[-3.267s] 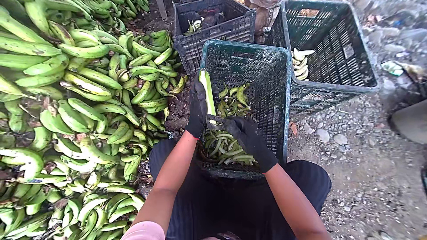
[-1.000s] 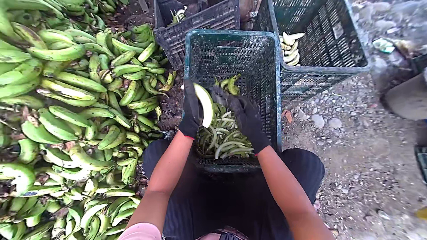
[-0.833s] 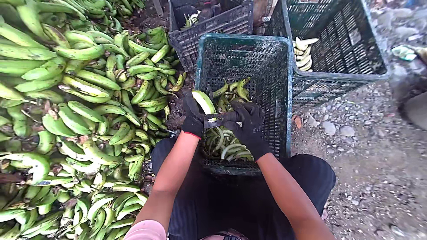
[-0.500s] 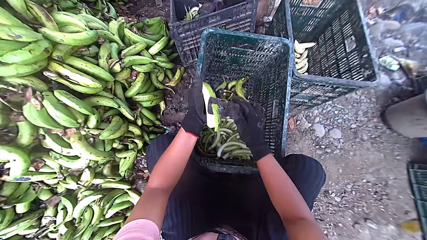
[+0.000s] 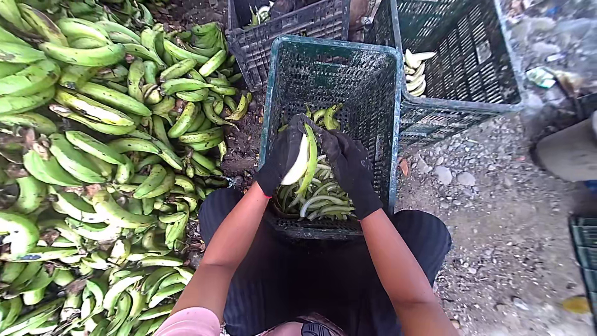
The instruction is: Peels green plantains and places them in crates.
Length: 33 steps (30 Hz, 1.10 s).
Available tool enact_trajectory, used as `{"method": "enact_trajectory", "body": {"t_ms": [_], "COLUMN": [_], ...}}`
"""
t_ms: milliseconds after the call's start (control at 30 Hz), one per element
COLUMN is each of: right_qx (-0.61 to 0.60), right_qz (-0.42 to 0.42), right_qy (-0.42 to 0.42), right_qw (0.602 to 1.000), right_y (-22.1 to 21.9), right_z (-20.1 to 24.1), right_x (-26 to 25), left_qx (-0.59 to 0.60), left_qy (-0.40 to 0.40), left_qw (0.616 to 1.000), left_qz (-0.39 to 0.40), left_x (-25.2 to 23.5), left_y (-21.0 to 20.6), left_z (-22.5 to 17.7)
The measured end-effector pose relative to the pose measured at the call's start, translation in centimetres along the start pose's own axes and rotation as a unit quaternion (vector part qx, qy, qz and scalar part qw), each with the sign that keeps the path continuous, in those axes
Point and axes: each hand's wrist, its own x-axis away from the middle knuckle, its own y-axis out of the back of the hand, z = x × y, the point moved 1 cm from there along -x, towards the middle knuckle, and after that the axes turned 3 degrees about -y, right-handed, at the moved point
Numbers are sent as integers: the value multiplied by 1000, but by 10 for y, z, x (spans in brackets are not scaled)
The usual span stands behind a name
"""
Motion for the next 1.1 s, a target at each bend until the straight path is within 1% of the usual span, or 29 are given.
{"method": "enact_trajectory", "body": {"t_ms": [67,100,167,200,233,267,333,400,467,500,533,600,667,700,733,767,800,867,900,933,1033,1100], "right_qx": [-12,-25,-88,-124,-155,-174,-178,-145,-57,-19,5,29,32,25,19,14,14,25,29,30,-14,-79], "right_qz": [8,17,40,59,74,76,45,1,-39,-63,-91,-125,-144,-156,-163,-164,-156,-112,-89,-70,-8,35], "right_qy": [-12,-14,0,-4,-15,-26,-18,44,143,197,252,342,375,377,371,361,348,308,284,261,165,71], "right_qw": [1000,999,995,990,985,981,983,988,987,978,963,931,915,913,914,918,924,944,954,962,986,994], "right_y": [4,4,5,5,7,8,4,-2,-5,-8,-13,-22,-27,-28,-28,-26,-24,-18,-17,-17,-23,-28], "right_z": [-5,-8,-15,-18,-20,-21,-26,-28,-25,-25,-25,-29,-31,-30,-28,-26,-23,-15,-12,-11,-11,-7], "right_x": [1,-1,-8,-12,-14,-14,-13,-13,-6,-3,-1,0,-1,-1,-1,1,3,10,13,14,14,6], "left_qx": [-7,-15,-73,-87,-71,-23,107,245,366,413,459,547,649,681,692,684,652,524,445,389,232,104], "left_qy": [-15,-7,0,-5,-6,-4,12,42,78,98,136,193,209,213,218,220,221,218,201,182,110,53], "left_qw": [999,998,992,987,986,991,989,969,926,903,875,813,732,701,688,695,726,820,866,894,950,980], "left_qz": [39,56,107,137,149,132,101,15,-53,-62,-72,-46,3,19,23,18,2,-68,-103,-129,-176,-158], "left_x": [-1,-1,6,10,12,12,6,0,-5,-6,-7,-7,-6,-6,-5,-5,-5,-5,-6,-6,-5,-4], "left_y": [-3,-6,-14,-16,-18,-20,-16,-9,3,10,15,27,38,40,41,39,37,30,27,23,17,6], "left_z": [1,-1,-12,-15,-16,-14,-12,-12,-10,-11,-13,-12,-2,2,2,1,-3,-16,-20,-22,-11,-4]}}
